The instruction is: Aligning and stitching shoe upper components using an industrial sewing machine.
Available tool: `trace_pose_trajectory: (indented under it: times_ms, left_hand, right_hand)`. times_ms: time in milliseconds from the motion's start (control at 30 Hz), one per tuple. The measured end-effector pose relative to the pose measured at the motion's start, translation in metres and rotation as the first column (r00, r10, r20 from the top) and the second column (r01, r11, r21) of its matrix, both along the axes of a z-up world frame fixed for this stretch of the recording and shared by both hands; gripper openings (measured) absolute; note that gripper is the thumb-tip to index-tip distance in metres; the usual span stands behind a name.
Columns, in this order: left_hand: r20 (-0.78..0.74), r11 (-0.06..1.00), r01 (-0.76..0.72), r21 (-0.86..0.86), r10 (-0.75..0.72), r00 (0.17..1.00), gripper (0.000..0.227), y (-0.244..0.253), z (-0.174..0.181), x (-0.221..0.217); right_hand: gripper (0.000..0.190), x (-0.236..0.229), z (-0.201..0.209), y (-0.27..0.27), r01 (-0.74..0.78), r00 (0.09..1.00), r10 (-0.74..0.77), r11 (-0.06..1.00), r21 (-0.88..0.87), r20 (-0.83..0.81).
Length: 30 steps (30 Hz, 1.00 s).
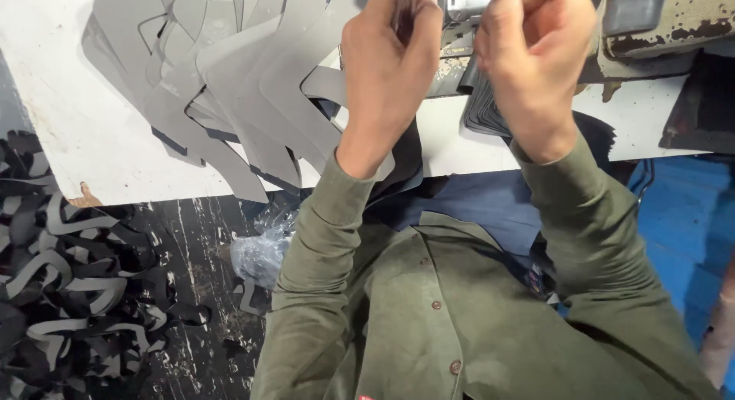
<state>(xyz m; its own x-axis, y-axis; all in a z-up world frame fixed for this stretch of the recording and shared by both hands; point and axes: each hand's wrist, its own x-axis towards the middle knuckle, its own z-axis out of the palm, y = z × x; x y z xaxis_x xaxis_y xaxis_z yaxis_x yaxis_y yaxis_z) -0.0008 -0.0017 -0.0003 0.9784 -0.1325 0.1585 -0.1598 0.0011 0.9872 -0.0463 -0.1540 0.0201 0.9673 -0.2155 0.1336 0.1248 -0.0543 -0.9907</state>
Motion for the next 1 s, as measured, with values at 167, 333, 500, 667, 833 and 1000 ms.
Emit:
trace_pose_trajectory:
  times_ms: [167, 333, 500, 667, 833, 1000]
  left_hand:
    - [0.083, 0.997, -0.042, 0.064, 0.036, 0.996, 0.023, -0.005, 0.006, -0.018]
    - [0.069, 0.995, -0.041, 0.092, 0.035, 0.997, 0.040, 0.004, 0.005, -0.037]
    - [-0.041, 0.996, 0.085, -0.025, -0.086, 0.995, 0.026, 0.034, 0.008, -0.057]
    - [-0.120, 0.979, 0.061, -0.194, -0.085, 0.989, 0.038, 0.029, -0.003, -0.068]
    - [-0.067, 0.966, 0.105, -0.236, -0.124, 0.990, 0.049, -0.004, 0.018, -0.086]
    - [0.237, 0.917, 0.109, 0.385, -0.212, 0.948, 0.039, -0.032, 0.044, -0.122]
  right_hand:
    - [0.009, 0.003, -0.017, -0.022, 0.256, 0.945, 0.006, 0.610, -0.750, 0.328]
    - [0.026, -0.050, -0.018, -0.088, 0.118, 0.993, -0.067, 0.539, -0.834, 0.097]
    - [0.011, -0.191, -0.052, -0.217, 0.116, 0.896, -0.355, 0.766, -0.633, -0.265]
    - [0.013, -0.242, -0.034, -0.200, 0.176, 0.852, -0.453, 0.719, -0.673, -0.261]
    - [0.018, -0.223, -0.022, -0.137, 0.208, 0.875, -0.400, 0.819, -0.535, -0.273]
    - [0.033, -0.162, -0.044, -0.033, -0.405, 0.868, 0.421, 0.907, 0.115, -0.265]
